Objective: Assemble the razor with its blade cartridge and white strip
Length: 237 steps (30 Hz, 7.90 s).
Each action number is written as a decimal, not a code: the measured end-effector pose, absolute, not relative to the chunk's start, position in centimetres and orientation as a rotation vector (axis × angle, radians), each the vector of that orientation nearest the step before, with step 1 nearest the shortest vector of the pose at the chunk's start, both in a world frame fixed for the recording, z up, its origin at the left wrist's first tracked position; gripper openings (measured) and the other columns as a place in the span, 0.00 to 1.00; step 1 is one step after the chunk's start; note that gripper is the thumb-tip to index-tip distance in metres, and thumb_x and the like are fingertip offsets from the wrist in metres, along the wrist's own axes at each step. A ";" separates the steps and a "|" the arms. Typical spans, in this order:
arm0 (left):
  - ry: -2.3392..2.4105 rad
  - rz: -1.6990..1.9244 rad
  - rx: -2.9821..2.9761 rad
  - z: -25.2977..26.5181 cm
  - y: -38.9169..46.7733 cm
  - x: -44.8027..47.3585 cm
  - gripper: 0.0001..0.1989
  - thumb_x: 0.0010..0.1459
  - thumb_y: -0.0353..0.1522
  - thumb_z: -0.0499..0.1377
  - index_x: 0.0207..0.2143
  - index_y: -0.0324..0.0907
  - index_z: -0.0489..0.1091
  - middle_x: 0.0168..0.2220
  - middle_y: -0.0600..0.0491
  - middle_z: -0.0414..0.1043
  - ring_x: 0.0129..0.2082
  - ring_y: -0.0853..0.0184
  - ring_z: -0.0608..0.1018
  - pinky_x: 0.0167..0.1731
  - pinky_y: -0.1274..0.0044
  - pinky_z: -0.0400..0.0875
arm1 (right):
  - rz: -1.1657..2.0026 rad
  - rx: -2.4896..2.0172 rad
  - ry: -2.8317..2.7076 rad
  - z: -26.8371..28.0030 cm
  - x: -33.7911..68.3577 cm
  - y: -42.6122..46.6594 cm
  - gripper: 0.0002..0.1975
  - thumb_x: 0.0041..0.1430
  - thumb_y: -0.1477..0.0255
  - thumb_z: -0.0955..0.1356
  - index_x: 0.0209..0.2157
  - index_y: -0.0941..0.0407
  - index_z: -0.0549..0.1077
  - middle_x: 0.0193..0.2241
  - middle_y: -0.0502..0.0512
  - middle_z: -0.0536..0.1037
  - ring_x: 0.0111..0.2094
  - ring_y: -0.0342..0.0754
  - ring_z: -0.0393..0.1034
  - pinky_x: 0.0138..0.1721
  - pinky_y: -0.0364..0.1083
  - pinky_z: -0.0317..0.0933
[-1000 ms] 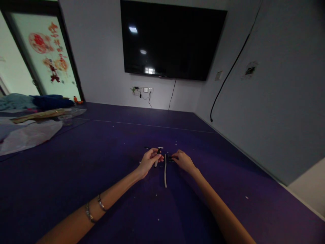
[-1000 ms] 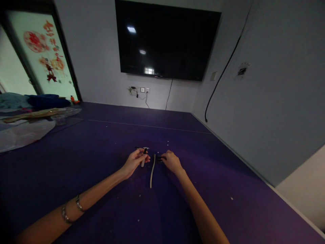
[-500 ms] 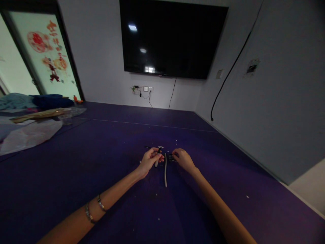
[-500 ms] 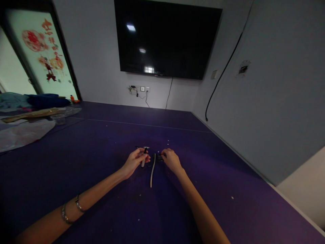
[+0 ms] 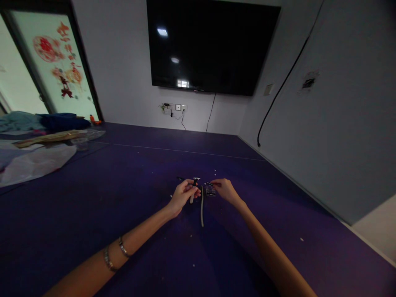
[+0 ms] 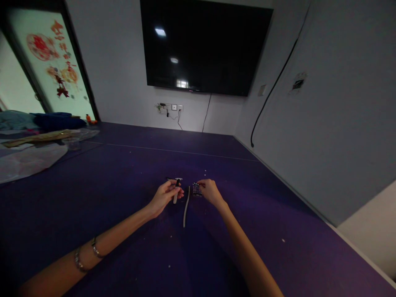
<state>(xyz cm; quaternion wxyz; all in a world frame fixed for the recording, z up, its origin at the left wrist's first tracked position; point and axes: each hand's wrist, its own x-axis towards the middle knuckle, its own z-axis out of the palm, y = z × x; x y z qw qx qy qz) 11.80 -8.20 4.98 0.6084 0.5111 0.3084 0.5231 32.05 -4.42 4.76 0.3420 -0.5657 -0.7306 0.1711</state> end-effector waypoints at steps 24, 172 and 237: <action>0.909 1.180 1.724 3.9 -9.9 11.6 0.12 0.47 0.38 0.63 0.32 0.41 0.68 0.34 0.49 0.75 0.33 0.64 0.77 0.34 0.74 0.70 | 0.652 -1.070 -1.971 11.9 30.1 -8.6 0.11 0.51 0.73 0.66 0.36 0.58 0.77 0.33 0.56 0.79 0.34 0.48 0.73 0.38 0.46 0.65; 1.115 1.465 1.103 9.6 -2.8 3.8 0.19 0.54 0.39 0.48 0.38 0.34 0.69 0.38 0.41 0.74 0.33 0.63 0.77 0.32 0.73 0.69 | 1.068 -1.935 -2.137 5.7 24.1 -5.8 0.13 0.49 0.72 0.63 0.13 0.58 0.64 0.07 0.46 0.63 0.08 0.38 0.55 0.10 0.38 0.52; 1.331 0.670 2.780 1.1 6.0 3.1 0.10 0.56 0.29 0.52 0.33 0.39 0.73 0.35 0.48 0.73 0.38 0.64 0.71 0.43 0.73 0.63 | -0.134 -2.038 -1.826 -0.8 37.6 -5.4 0.20 0.58 0.66 0.58 0.48 0.58 0.69 0.52 0.59 0.69 0.54 0.54 0.58 0.52 0.54 0.49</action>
